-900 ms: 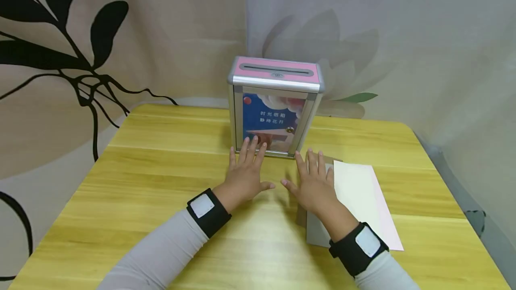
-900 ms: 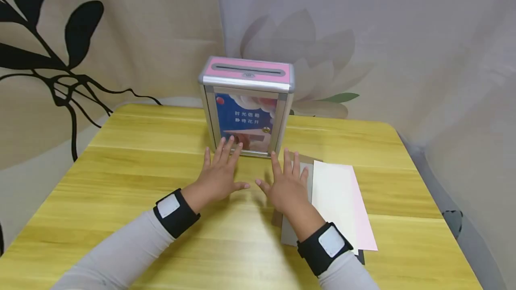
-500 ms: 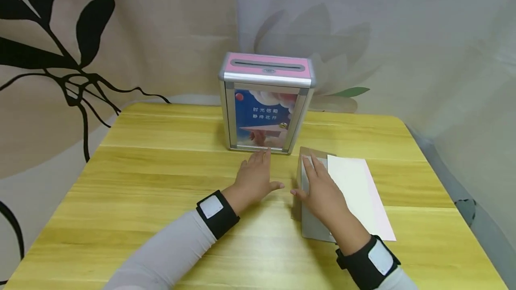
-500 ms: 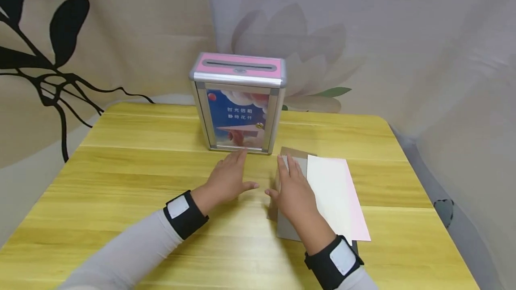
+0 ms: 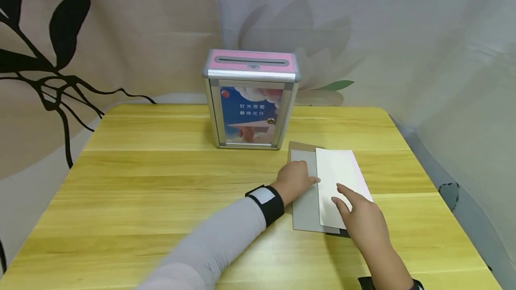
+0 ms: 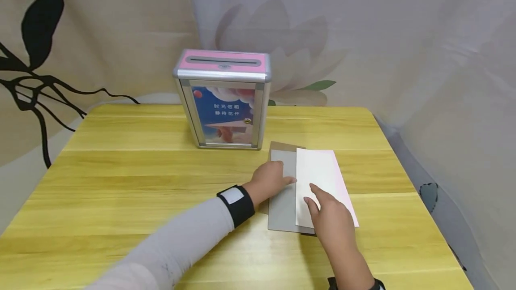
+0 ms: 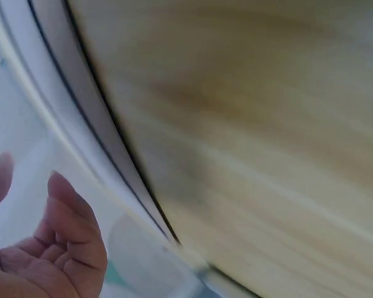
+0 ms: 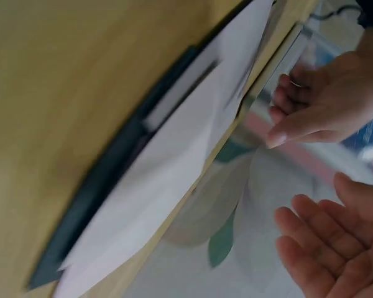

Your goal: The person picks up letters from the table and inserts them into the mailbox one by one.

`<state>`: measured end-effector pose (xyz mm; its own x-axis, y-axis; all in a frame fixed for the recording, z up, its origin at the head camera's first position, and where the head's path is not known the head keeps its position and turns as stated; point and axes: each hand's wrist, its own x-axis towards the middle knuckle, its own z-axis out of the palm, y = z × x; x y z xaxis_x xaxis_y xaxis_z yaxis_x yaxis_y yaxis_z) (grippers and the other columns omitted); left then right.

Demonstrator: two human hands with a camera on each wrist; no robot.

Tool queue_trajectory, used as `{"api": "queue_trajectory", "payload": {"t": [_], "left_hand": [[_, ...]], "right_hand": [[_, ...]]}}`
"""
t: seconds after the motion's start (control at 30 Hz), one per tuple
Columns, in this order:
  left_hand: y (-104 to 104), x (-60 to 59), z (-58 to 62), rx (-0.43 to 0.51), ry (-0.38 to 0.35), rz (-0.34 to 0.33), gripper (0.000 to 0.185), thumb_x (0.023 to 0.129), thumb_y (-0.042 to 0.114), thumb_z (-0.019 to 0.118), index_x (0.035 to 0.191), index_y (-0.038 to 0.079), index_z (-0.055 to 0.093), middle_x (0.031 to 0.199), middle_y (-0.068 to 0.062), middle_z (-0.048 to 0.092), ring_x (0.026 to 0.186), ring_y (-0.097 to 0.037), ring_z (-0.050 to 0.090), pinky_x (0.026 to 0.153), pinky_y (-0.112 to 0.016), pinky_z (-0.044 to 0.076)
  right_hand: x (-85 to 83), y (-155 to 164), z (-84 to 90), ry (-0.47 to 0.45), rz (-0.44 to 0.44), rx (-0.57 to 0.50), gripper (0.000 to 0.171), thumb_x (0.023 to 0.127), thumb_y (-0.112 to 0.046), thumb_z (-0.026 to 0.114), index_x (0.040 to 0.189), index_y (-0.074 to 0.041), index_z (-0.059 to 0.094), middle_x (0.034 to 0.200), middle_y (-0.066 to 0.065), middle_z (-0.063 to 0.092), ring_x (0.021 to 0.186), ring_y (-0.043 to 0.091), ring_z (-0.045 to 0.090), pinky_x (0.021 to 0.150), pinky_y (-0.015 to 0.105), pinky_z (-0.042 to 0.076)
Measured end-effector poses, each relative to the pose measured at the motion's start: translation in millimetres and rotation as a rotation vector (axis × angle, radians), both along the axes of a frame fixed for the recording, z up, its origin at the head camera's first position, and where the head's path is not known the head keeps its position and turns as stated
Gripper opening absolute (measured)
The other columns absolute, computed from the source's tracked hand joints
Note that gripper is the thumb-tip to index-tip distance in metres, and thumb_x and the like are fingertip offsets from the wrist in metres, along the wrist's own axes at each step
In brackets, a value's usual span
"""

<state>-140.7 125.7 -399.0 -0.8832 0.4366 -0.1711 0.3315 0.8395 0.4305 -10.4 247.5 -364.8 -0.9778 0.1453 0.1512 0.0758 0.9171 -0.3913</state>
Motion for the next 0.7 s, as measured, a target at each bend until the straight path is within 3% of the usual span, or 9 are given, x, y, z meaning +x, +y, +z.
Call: {"api": "queue_trajectory", "payload": {"t": [0.1,0.23,0.3,0.47,0.6,0.7], "left_hand": [[27,4.5,-4.7,-0.059,-0.012,0.029,0.059,0.082,0.069,0.058,0.085,0.011,0.069,0.066,0.002,0.06,0.052,-0.009,0.05,0.046,-0.024,0.042],[47,9.3,-13.1,-0.177,-0.003,0.082,0.075,0.072,0.085,0.048,0.076,0.013,0.068,0.065,0.003,0.057,0.051,-0.009,0.051,0.044,-0.025,0.041],[49,10.9,-17.3,-0.239,0.015,0.091,0.079,0.069,0.088,0.048,0.079,0.013,0.068,0.067,0.002,0.058,0.053,-0.01,0.052,0.044,-0.025,0.041],[53,15.1,-21.8,-0.354,0.079,0.069,0.09,0.065,0.088,0.053,0.106,0.009,0.066,0.081,-0.001,0.061,0.066,-0.011,0.058,0.05,-0.024,0.044],[59,15.4,-19.6,-0.413,0.091,0.037,0.084,0.068,0.082,0.059,0.109,0.01,0.069,0.088,-0.001,0.064,0.077,-0.012,0.06,0.06,-0.026,0.048],[62,13.9,-15.7,-0.41,0.055,0.026,0.066,0.073,0.072,0.065,0.103,0.014,0.074,0.091,0.0,0.066,0.084,-0.013,0.061,0.066,-0.027,0.049]], "right_hand": [[11.5,14,-1.3,-0.101,-0.073,-0.033,0.041,0.093,-0.02,0.065,0.129,-0.001,0.058,0.096,0.021,0.07,0.075,0.037,0.066,0.066,0.051,0.05],[20.9,26,-6.8,-0.192,-0.138,-0.065,0.044,0.095,-0.023,0.062,0.132,0.0,0.055,0.1,0.024,0.069,0.074,0.035,0.065,0.067,0.051,0.049],[23.4,28,-11.1,-0.206,-0.146,-0.074,0.045,0.095,-0.024,0.061,0.132,0.0,0.055,0.119,0.025,0.062,0.077,0.036,0.065,0.066,0.049,0.049],[27.2,29,-18.8,-0.2,-0.152,-0.098,0.044,0.095,-0.023,0.062,0.131,0.002,0.055,0.121,0.024,0.062,0.071,0.028,0.065,0.065,0.048,0.05],[26.0,31,-19.6,-0.201,-0.148,-0.104,0.045,0.095,-0.024,0.061,0.132,0.002,0.054,0.121,0.025,0.062,0.091,0.041,0.066,0.074,0.055,0.05],[21.5,32,-18.1,-0.236,-0.132,-0.104,0.048,0.096,-0.025,0.06,0.134,0.003,0.052,0.124,0.027,0.059,0.106,0.048,0.058,0.081,0.059,0.047]]}}
